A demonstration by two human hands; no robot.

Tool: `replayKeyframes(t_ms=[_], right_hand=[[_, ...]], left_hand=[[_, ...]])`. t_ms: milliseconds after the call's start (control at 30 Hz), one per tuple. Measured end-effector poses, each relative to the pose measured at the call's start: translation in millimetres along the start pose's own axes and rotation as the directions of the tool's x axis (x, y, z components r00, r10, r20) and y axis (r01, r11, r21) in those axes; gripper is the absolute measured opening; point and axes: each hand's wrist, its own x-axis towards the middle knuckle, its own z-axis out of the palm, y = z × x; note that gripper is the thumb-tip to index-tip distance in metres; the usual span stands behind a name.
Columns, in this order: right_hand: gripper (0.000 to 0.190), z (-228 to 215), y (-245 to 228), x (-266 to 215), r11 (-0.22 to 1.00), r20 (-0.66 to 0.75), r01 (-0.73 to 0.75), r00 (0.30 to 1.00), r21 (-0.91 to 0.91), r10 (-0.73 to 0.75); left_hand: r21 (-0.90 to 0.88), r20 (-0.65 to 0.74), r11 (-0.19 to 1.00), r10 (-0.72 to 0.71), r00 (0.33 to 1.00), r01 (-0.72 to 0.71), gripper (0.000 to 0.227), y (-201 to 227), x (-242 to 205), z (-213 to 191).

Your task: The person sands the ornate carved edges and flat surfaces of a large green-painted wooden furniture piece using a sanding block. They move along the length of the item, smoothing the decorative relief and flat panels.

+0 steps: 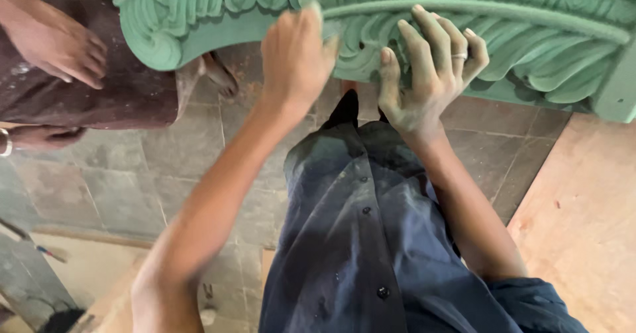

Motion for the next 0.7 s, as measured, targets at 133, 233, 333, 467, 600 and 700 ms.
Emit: replayKeyframes(t_ms=[133,233,333,467,600,700], right_hand=[[0.029,-3,-1,-8,0.999,0.017,0.034,0.999,0.034,-0.034],[0.030,-10,4,-9,0.994,0.030,0.018,0.999,0.106,-0.021],[0.031,-10,7,-6,0.985,0.028,0.049,0.998,0.167,-0.054],[0.028,-13,12,-12,0.973,0.013,0.102,0.994,0.208,-0.107],[0.027,-19,16,-9,0.950,-0.004,0.136,0.990,0.280,-0.140],[0.025,-22,15,-8,0.941,-0.016,0.160,0.987,0.299,-0.162]], left_hand=[[0.054,-0.153,0.989,0.147,0.977,-0.141,0.028,-6,-6,4],[0.024,-0.086,0.998,0.060,0.994,-0.058,0.031,-5,-17,7],[0.000,0.027,0.997,-0.074,0.997,0.074,0.023,-6,-3,7],[0.038,-0.217,0.999,0.008,0.976,0.001,0.035,-9,-2,17],[-0.058,0.166,0.960,-0.260,0.951,0.273,0.030,3,-31,14],[-0.054,0.500,0.880,-0.386,0.775,0.473,0.014,32,-65,12]])
